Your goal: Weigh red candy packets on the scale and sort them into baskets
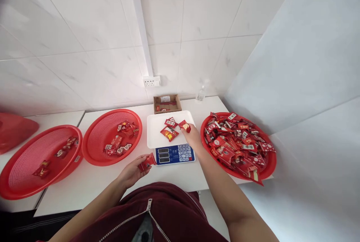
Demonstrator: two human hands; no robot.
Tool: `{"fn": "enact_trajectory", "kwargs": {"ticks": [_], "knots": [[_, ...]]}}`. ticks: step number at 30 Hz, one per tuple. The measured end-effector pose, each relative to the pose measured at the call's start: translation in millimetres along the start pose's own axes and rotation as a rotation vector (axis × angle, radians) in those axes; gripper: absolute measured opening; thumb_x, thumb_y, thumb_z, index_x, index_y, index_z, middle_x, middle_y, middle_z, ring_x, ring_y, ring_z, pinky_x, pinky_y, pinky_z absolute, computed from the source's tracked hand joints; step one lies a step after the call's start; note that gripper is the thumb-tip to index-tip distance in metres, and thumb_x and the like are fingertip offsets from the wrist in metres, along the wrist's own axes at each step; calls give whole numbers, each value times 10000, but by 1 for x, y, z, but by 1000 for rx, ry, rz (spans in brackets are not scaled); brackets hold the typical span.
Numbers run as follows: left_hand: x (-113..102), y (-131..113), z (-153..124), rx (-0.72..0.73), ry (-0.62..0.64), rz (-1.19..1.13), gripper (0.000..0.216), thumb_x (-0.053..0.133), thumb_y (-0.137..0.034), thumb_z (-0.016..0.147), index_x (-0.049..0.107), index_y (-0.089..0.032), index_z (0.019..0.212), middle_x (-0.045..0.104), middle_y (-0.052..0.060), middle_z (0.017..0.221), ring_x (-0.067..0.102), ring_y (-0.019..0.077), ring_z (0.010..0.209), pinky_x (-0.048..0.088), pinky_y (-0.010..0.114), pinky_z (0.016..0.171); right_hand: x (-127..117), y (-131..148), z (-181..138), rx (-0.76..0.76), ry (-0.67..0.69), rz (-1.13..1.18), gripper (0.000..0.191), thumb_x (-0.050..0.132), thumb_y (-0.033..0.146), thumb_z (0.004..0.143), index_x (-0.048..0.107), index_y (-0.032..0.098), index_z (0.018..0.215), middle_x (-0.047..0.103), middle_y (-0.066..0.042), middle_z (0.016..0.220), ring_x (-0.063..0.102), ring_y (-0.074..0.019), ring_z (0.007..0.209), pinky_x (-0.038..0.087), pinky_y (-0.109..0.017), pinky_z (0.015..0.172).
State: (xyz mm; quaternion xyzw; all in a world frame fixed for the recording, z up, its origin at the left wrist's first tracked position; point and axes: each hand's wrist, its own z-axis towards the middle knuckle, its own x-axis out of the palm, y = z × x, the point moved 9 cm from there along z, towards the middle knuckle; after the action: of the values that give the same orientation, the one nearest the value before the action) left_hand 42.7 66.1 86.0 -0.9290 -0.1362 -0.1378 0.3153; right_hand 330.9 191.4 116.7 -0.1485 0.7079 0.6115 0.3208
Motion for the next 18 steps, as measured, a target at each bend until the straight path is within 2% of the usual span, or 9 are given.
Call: {"fn": "enact_trajectory", "kwargs": {"ticks": [4, 8, 13, 18], "knots": [[3, 0, 2, -4, 12, 9, 143, 515, -197, 877, 564, -187, 1011, 675, 15, 795, 655, 111, 617, 505, 237, 628, 14, -7, -20, -88, 90, -257, 405, 571, 386, 791, 592, 221, 1160, 618, -116, 1081, 566, -282, 1024, 429, -369, 843], [10, -2, 3, -7, 41, 28, 138, 514, -200, 878, 567, -187, 1005, 678, 20, 814, 655, 112, 619, 503, 238, 628, 21, -11, -23, -68, 114, -347, 413, 554, 405, 813, 586, 228, 1185, 603, -123, 1080, 559, -293, 1024, 432, -372, 829], [11, -3, 6, -4, 44, 31, 145, 502, -199, 887, 560, -186, 1019, 677, 25, 813, 657, 117, 630, 505, 239, 632, 23, -9, -18, -87, 74, -307, 453, 537, 420, 833, 543, 218, 1239, 567, -115, 1142, 550, -254, 1048, 438, -343, 859], [2, -2, 5, -5, 24, 9, 148, 505, -205, 887, 553, -188, 1027, 675, 17, 794, 658, 118, 631, 503, 237, 629, 20, 3, -16, -145, -37, -235, 435, 488, 268, 846, 502, 164, 1267, 512, -139, 1212, 524, -241, 1104, 432, -351, 921]]}}
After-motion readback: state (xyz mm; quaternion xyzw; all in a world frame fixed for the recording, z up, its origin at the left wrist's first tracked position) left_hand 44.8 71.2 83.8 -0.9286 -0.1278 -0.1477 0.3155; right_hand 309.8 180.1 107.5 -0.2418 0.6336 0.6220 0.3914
